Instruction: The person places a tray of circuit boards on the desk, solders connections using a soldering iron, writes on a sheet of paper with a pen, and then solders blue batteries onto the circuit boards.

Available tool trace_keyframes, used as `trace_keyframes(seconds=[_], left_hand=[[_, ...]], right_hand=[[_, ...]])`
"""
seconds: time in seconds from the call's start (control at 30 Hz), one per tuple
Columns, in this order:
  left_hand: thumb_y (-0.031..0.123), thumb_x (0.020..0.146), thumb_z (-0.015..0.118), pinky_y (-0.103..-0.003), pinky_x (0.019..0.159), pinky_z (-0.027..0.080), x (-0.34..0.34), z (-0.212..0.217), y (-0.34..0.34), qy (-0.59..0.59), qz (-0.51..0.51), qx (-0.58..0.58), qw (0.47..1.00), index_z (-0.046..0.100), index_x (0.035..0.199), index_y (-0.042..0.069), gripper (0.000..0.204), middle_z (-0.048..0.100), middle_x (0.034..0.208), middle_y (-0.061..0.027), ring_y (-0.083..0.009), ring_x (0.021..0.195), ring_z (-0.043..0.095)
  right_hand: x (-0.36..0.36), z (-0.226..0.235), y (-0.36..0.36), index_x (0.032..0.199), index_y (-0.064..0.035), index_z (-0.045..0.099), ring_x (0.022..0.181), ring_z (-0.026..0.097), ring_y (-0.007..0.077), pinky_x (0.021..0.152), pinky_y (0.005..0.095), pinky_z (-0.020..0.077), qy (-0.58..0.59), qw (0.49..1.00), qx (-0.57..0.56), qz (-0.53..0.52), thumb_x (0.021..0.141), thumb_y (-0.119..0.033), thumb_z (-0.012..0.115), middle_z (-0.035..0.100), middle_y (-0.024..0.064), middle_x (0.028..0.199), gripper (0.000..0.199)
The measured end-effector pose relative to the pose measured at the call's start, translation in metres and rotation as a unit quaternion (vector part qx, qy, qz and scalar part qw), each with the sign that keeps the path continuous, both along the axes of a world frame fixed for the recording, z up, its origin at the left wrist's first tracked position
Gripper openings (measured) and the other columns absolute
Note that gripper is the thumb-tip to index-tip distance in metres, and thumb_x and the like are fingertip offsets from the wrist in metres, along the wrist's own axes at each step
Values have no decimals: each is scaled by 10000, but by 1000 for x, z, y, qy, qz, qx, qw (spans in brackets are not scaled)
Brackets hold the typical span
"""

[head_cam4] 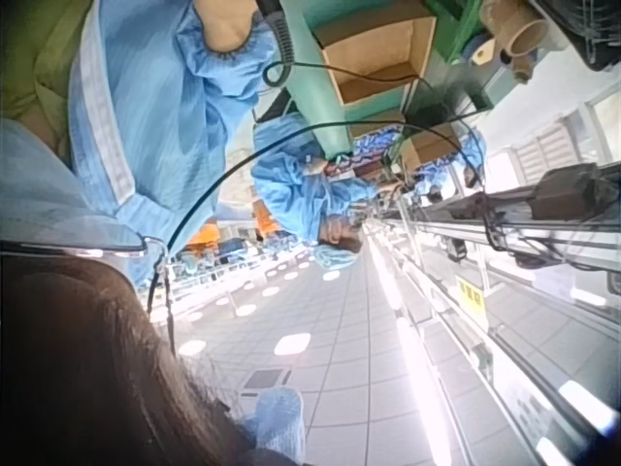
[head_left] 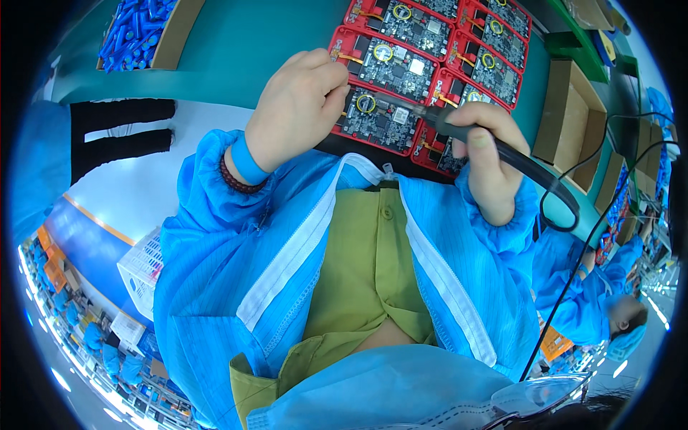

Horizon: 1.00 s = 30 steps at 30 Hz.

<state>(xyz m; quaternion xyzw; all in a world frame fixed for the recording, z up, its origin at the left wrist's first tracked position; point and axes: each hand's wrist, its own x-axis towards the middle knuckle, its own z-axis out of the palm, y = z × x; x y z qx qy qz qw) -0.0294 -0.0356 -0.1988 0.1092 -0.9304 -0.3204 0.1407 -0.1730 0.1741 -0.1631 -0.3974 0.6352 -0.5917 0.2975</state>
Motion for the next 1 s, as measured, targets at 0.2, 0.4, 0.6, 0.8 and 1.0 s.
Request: trace_keyframes(seconds=[0.2, 0.4, 0.6, 0.8, 1.0], left_hand=[[40, 793, 597, -395, 691, 444, 0, -2, 0, 12, -6, -22, 1000, 569, 815, 5, 50, 527, 809, -138, -318, 810, 532], [35, 791, 593, -399, 689, 444, -2, -3, 0, 19, -9, -18, 1000, 567, 811, 2, 47, 524, 808, -134, -314, 803, 527], [34, 793, 593, -396, 689, 447, -5, -2, 1, 10, -8, -26, 1000, 570, 809, 1, 43, 526, 806, -131, -308, 803, 528], [32, 789, 589, -393, 687, 448, -3, 0, 1, 7, -9, -34, 999, 575, 810, 3, 38, 529, 808, -129, -301, 799, 529], [17, 766, 587, -403, 685, 441, -3, 1, -1, 11, -20, -30, 999, 568, 798, 3, 40, 525, 794, -139, -317, 796, 525]], right_hand=[[5, -3, -16, 989, 1, 608, 690, 538, 113, 620, 252, 434, 32, 999, 34, 10, 906, -165, 565, 607, 72, 811, 191], [3, -5, -17, 990, -6, 610, 706, 552, 121, 637, 258, 445, 41, 998, 43, 16, 908, -173, 568, 614, 79, 829, 190], [-1, -6, -16, 992, -4, 610, 748, 587, 160, 674, 280, 464, 68, 996, 45, 32, 896, -167, 576, 627, 100, 867, 193], [1, 1, -2, 997, 9, 610, 754, 587, 138, 679, 264, 467, 45, 999, -16, -12, 894, -187, 576, 627, 95, 897, 225], [-15, 10, 20, 1072, 34, 537, 681, 542, 143, 624, 259, 431, 76, 970, -133, -189, 934, -458, 495, 573, 117, 824, 513]])
